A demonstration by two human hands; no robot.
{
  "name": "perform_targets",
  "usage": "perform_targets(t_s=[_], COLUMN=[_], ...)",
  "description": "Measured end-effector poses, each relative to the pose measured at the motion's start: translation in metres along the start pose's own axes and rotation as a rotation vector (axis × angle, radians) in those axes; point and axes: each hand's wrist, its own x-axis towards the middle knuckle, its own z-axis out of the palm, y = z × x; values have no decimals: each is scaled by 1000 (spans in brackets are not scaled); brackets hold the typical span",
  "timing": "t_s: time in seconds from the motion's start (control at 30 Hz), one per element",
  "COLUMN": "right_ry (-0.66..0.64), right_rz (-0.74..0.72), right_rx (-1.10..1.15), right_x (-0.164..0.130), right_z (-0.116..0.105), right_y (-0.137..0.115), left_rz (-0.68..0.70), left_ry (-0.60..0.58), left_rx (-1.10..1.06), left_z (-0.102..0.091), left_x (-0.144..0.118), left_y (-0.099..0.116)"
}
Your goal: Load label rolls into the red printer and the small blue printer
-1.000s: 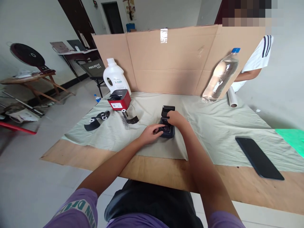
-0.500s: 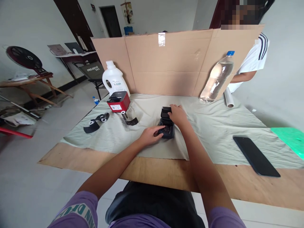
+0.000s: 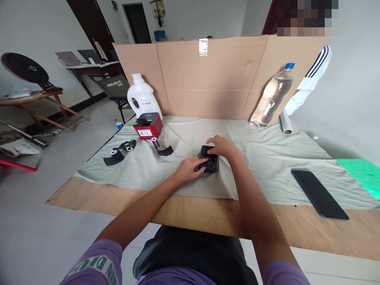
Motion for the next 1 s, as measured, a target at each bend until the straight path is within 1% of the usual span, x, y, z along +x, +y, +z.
perform_targets(t_s=[0.07, 0.13, 0.2, 0.3, 0.37, 0.47, 0.53, 0.57, 0.63, 0.7, 0.77, 0.83, 0.87, 0.93, 1.0], right_ry=[-83, -138, -164, -169, -77, 162, 271, 312, 383, 445, 503, 593, 651, 772, 862], right_rz=[70, 101, 132, 257, 301, 262, 243, 241, 255, 303, 385, 468, 499, 537, 570], right_rx=[50, 91, 114, 179, 227, 264, 300, 317, 331, 330, 337, 360, 382, 459, 564], right_x=[5, 10, 11, 2, -11, -27, -31, -29, -21, -9, 3, 12, 14, 16, 14], right_z=[3, 4, 3, 8, 17, 35, 42, 42, 33, 14, -8, -25, -31, -36, -33], right_y=[3, 5, 3, -2, -4, -1, 6, 11, 26, 46, 72, 105, 123, 159, 191], left_rz=[-3, -4, -18, -81, -113, -109, -83, -65, -27, 0, 9, 10, 14, 38, 91], left_ry=[-13, -34, -44, -38, -41, -41, -34, -28, -5, 27, 47, 56, 59, 52, 30], left_rx=[-6, -2, 24, 106, 124, 25, -38, -49, -39, -23, -29, -62, -76, -100, -120], left_z=[-1, -3, -3, -3, -1, 2, 5, 8, 16, 31, 52, 78, 91, 115, 134], left_x=[-1, -1, -1, -2, -2, 2, 12, 21, 49, 89, 137, 185, 207, 244, 270], left_y=[-1, -1, 0, 2, 2, -3, -6, -6, -1, 8, 20, 32, 37, 45, 48])
